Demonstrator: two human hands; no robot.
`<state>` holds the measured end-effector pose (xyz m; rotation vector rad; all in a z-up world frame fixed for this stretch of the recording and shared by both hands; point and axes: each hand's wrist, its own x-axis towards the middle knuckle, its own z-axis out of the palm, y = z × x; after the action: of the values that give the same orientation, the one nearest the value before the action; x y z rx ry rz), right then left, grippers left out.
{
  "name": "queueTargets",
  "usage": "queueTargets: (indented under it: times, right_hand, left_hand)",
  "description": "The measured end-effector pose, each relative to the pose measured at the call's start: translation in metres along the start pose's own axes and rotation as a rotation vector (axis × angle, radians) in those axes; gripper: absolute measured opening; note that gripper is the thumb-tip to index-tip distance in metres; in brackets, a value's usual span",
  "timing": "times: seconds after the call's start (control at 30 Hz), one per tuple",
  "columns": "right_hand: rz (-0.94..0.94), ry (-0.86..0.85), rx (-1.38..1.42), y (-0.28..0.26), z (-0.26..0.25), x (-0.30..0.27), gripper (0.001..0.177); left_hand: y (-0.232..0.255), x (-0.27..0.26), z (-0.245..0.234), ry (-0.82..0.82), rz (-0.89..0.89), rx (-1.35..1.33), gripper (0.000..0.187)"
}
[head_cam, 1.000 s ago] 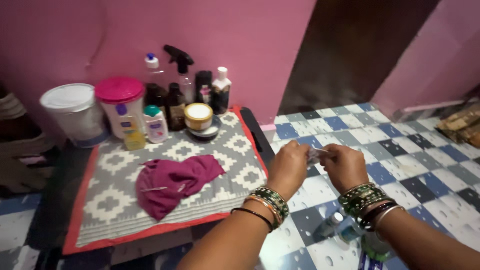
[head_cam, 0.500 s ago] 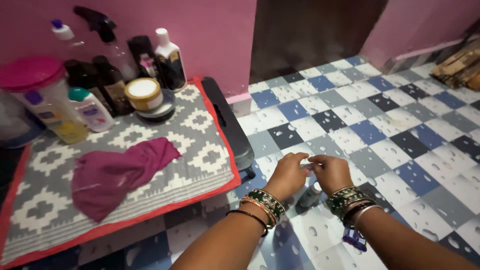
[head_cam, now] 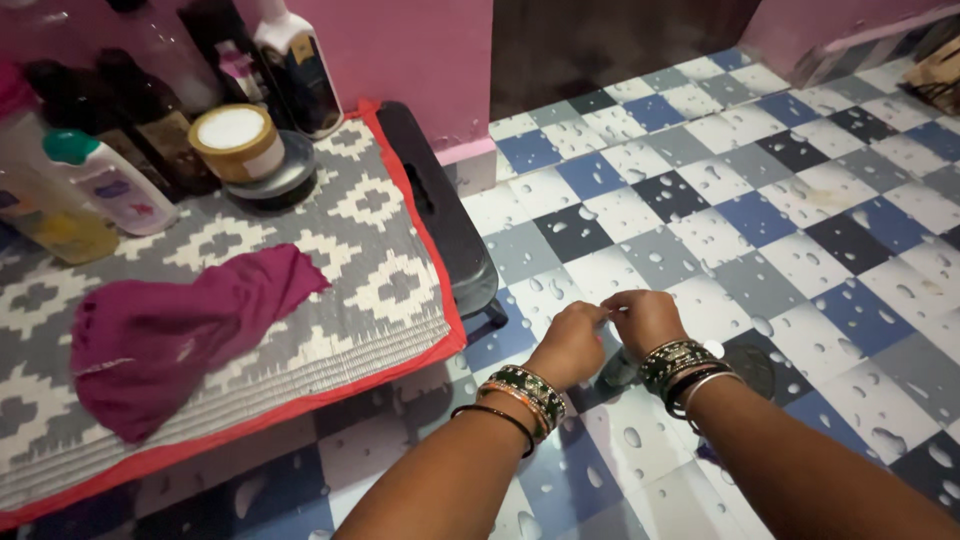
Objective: The person moves various toiletries and containers from a patterned mat onto the tiled floor, then wipes the mat with a pink cloth. The items are handled one by one and placed on the floor before the wiping action begins.
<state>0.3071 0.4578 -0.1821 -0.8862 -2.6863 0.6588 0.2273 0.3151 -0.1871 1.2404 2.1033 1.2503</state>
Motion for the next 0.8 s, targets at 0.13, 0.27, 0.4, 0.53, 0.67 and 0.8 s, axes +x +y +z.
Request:
queueTargets:
  times: [0.13,0.27,0.4,0.53,0.67,0.8]
  right_hand:
    - [0.067,-0.063,-0.054,0.011,0.006,0.007,0.019]
    - [0.142,-0.086,-0.05,0.024,0.021,0.013,0.019]
    - [0.078,-0.049,-0.106,0.033,0.038,0.021,0.022]
    - [0.04,-0.069,-0.217,0.042,0.044,0.029,0.024]
    - [0.041,-0.08,-0.226,0.045,0.039,0.033,0.033]
    - [-0.086,-0.014,-0.143,0.035,0.029,0.031,0.037]
  left_hand:
    - [-0.001,0.005,0.009,-0.061,-0.145,-0.095,0.044]
    - [-0.007,0.002,0.018,-0.09,-0.152,-0.069,0.044]
    - [-0.016,0.007,0.023,-0.053,-0.119,-0.034,0.044]
    - [-0.023,0.009,0.027,-0.043,-0.103,-0.05,0.043]
    - [-0.022,0.012,0.027,-0.033,-0.083,-0.081,0.043]
    - [-0.012,0.018,0.016,-0.069,-0.071,-0.005,0.041]
